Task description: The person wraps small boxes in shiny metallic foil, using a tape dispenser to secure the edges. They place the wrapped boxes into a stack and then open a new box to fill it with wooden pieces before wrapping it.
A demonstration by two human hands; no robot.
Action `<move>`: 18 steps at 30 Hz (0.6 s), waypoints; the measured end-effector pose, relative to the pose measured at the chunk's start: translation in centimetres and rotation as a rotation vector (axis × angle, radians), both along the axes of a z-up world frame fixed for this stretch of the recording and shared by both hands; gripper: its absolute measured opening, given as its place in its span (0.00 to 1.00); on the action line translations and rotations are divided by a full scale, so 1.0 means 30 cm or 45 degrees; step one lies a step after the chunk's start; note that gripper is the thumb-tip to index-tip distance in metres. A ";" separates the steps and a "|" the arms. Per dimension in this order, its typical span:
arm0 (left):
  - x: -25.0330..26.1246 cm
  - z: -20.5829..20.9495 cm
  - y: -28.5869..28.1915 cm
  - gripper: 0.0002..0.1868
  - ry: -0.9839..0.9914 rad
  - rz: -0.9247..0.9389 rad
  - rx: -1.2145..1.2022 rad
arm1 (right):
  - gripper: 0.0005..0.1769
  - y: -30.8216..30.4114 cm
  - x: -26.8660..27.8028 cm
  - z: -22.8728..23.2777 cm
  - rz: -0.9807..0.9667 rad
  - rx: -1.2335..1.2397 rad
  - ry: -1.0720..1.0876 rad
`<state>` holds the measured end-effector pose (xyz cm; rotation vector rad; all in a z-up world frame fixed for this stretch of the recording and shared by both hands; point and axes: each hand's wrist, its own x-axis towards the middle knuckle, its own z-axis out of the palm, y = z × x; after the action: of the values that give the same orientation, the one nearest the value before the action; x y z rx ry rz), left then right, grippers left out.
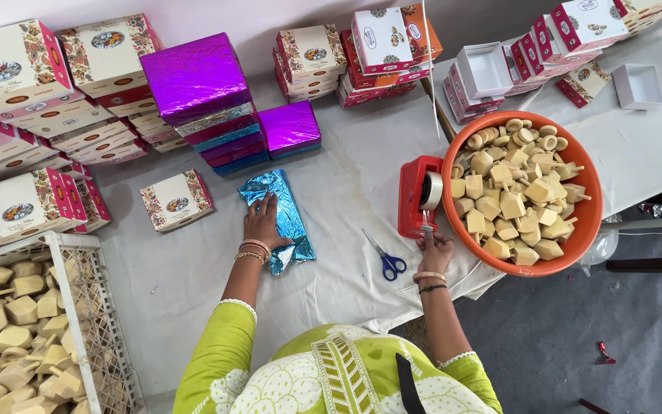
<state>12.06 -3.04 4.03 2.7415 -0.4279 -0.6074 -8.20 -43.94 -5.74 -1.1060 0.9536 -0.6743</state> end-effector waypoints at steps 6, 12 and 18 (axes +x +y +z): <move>-0.004 -0.033 0.007 0.75 -0.060 -0.012 -0.026 | 0.09 -0.065 -0.019 -0.094 0.072 0.239 -0.151; -0.004 -0.043 0.008 0.75 -0.066 -0.006 -0.036 | 0.06 -0.040 -0.028 -0.094 0.092 0.305 -0.303; -0.002 -0.040 0.005 0.76 -0.063 -0.002 -0.016 | 0.06 0.082 0.006 0.010 0.041 0.069 -0.448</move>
<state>11.99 -2.89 2.81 2.7493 -0.4441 -0.5367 -8.01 -41.47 -5.43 -0.9146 0.6476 -0.7818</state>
